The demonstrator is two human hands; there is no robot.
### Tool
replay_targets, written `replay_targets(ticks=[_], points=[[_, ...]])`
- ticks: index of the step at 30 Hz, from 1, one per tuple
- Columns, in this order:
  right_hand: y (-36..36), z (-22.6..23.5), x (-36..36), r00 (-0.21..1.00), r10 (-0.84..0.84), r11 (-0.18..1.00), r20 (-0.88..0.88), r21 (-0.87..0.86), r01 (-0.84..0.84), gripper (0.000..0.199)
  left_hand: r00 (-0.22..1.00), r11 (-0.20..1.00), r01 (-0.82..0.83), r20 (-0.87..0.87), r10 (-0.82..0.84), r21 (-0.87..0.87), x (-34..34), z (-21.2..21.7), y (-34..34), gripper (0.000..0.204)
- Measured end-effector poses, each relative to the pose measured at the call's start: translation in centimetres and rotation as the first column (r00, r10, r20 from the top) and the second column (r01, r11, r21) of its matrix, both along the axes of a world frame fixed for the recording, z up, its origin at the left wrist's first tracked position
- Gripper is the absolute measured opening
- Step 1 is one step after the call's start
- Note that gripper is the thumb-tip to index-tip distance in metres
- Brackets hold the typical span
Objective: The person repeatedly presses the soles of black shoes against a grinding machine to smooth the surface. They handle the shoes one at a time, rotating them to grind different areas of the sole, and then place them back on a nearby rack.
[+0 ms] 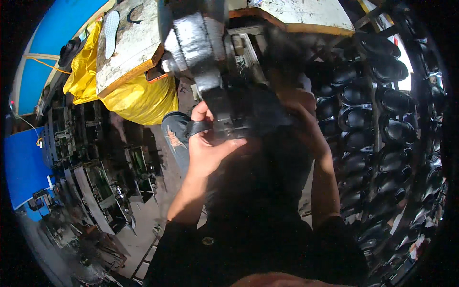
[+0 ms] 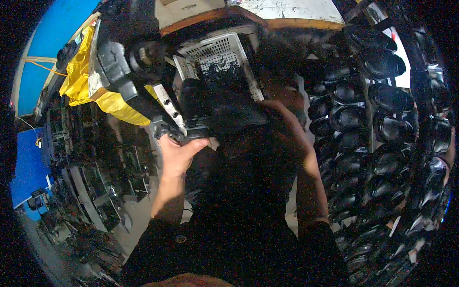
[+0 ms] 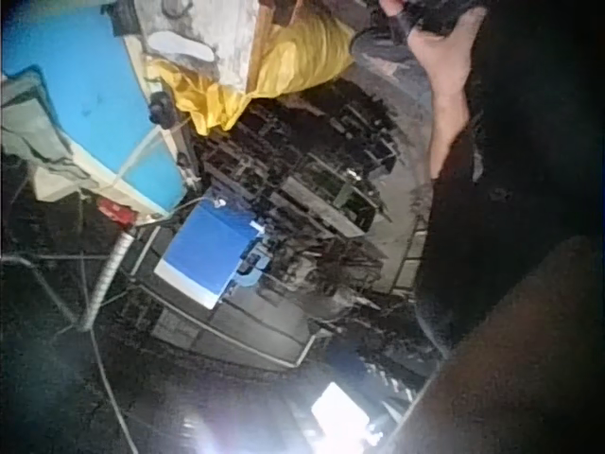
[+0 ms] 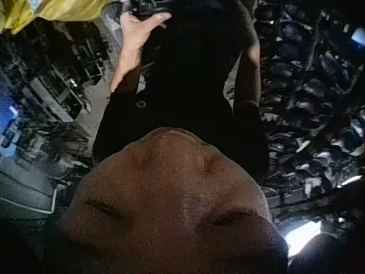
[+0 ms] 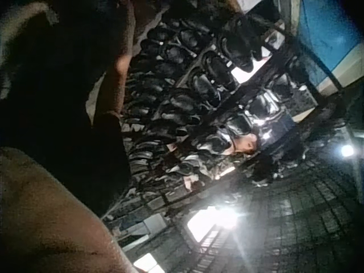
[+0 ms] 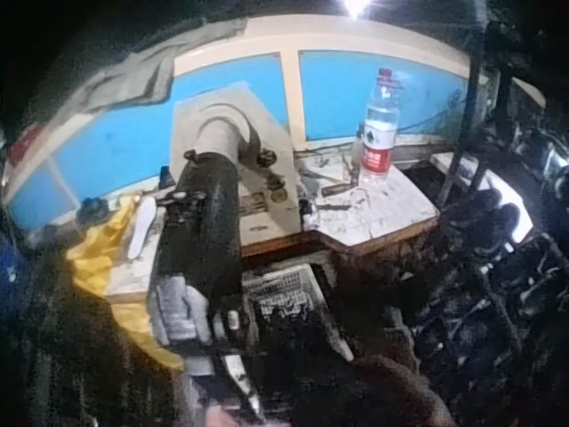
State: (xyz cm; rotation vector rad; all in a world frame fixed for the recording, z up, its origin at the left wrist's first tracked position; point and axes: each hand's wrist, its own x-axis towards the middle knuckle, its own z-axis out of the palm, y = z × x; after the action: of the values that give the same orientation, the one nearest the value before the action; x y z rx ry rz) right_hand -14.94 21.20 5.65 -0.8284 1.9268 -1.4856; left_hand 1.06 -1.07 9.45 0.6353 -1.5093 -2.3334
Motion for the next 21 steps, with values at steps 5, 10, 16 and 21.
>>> replay_targets(ticks=[5,10,16,21], points=[[0.8,-0.2,-0.5,0.986,-0.047,0.996,-0.16,-0.084,0.034,0.064,0.98,0.998,0.002,-0.197,-0.015,-0.068,-0.8,1.1,0.5,0.083],[2.5,0.6,-1.9,0.923,-0.035,0.999,-0.383,0.021,0.047,0.064,0.98,0.998,-0.052,-0.194,0.047,-0.02,-1.3,1.2,1.0,0.06],[3.5,3.2,-2.6,0.909,-0.08,0.997,-0.409,-0.047,0.067,0.061,0.998,0.998,-0.05,-0.031,0.051,0.037,0.0,-0.6,0.9,0.044],[4.6,5.7,-3.7,0.832,-0.069,0.997,-0.551,-0.021,0.069,0.059,0.991,0.983,-0.05,-0.114,0.071,0.178,0.0,-1.5,1.3,0.058]])
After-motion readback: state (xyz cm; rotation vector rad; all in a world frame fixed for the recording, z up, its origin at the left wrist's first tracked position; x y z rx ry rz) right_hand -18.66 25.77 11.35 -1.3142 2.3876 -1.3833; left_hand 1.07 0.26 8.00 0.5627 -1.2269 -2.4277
